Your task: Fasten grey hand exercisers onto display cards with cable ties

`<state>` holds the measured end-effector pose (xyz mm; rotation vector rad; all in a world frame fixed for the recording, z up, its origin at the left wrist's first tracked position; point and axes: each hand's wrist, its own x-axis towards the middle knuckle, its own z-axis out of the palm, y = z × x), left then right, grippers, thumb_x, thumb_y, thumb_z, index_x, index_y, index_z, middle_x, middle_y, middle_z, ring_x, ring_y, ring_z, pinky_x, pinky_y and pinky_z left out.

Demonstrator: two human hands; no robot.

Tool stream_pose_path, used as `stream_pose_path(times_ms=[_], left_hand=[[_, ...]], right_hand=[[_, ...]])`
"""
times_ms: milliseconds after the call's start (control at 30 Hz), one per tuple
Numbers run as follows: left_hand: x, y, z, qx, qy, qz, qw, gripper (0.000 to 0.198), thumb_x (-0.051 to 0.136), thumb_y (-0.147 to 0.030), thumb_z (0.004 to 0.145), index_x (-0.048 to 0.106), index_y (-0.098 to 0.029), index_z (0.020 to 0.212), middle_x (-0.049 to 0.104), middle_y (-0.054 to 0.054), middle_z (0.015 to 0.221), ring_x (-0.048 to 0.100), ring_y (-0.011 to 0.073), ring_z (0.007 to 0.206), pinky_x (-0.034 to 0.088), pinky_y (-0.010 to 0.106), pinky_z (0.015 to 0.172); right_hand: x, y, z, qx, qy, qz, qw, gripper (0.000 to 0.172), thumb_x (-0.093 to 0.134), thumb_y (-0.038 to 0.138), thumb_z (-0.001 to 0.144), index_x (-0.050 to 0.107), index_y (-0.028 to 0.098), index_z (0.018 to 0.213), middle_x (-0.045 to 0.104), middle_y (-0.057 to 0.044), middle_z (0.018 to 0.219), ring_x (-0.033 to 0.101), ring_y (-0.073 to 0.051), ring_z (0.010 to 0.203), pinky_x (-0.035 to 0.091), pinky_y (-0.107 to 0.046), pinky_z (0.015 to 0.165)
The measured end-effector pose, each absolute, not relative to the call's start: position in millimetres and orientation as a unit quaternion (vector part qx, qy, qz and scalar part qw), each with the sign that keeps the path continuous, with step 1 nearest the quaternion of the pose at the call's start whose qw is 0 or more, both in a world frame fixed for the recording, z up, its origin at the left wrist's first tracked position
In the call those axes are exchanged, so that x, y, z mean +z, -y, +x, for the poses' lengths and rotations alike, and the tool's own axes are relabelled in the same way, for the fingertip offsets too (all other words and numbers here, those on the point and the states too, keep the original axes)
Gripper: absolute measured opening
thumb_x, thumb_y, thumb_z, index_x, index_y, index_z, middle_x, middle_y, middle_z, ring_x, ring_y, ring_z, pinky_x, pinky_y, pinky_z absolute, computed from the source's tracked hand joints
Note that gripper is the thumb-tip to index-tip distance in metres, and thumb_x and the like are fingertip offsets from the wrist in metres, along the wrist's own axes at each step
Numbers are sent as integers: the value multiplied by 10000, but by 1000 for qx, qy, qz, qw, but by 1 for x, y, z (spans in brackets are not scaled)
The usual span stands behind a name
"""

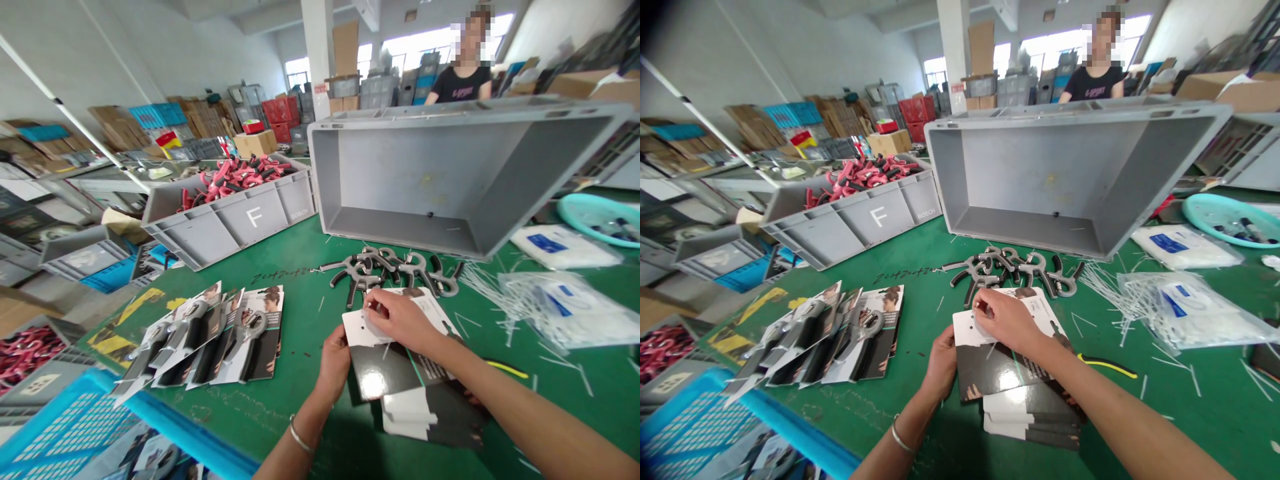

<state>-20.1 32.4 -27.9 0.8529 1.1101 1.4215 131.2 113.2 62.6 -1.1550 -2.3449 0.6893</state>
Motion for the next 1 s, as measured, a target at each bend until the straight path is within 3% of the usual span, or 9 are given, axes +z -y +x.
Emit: stream_pose_path(times_ms=[133,300,400,533,700,867,933,1000], left_hand=[[-34,-37,-18,605,-460,336,556,336,750,-181,709,745,-178,1044,759,49,988,683,215,892,506,341,879],[-30,-40,-24,617,-455,328,553,286,773,-171,683,743,-164,967,759,44,973,682,215,915,501,326,887],[-25,-42,-24,628,-444,318,555,287,788,-195,687,705,-179,961,752,34,973,682,198,911,502,307,870],[-15,-36,-33,615,-404,303,606,389,784,-259,733,631,-197,1086,734,48,1010,678,167,836,506,272,777],[4,-50,-62,559,-483,368,565,357,652,-414,871,643,-151,1113,705,49,909,600,115,681,456,212,617],[38,-81,-65,385,-491,521,583,405,736,-425,781,712,-138,1067,680,23,768,512,102,569,350,186,479],[49,-76,-61,390,-501,514,577,395,752,-422,763,722,-135,1033,702,40,816,568,125,633,404,195,522],[55,-58,-54,447,-531,470,545,407,734,-439,781,699,-144,1060,717,50,893,612,139,692,464,212,586]], right_hand=[[63,-110,128,220,856,-419,206,52,542,193,882,568,232,905,603,36,772,529,-136,668,323,-252,619],[62,-108,135,235,886,-346,203,215,424,121,926,608,228,957,639,-7,985,592,-160,899,382,-267,790],[65,-106,139,224,899,-334,175,151,511,165,903,616,228,993,632,-11,1007,595,-169,905,384,-275,790],[64,-105,139,217,898,-343,171,53,603,259,898,635,232,931,631,-8,973,588,-182,910,370,-280,757],[61,-109,136,342,839,-343,247,57,627,261,898,665,224,877,659,9,882,592,-160,827,399,-273,736],[75,-100,161,401,781,-359,317,215,485,383,979,619,216,1001,652,5,856,586,-117,638,463,-243,593],[77,-106,194,385,743,-392,383,276,417,412,1003,585,236,1133,658,-11,921,579,-119,621,471,-252,568],[70,-123,237,274,743,-462,400,318,346,373,1025,540,245,1243,666,-37,1013,596,-142,693,489,-278,623]])
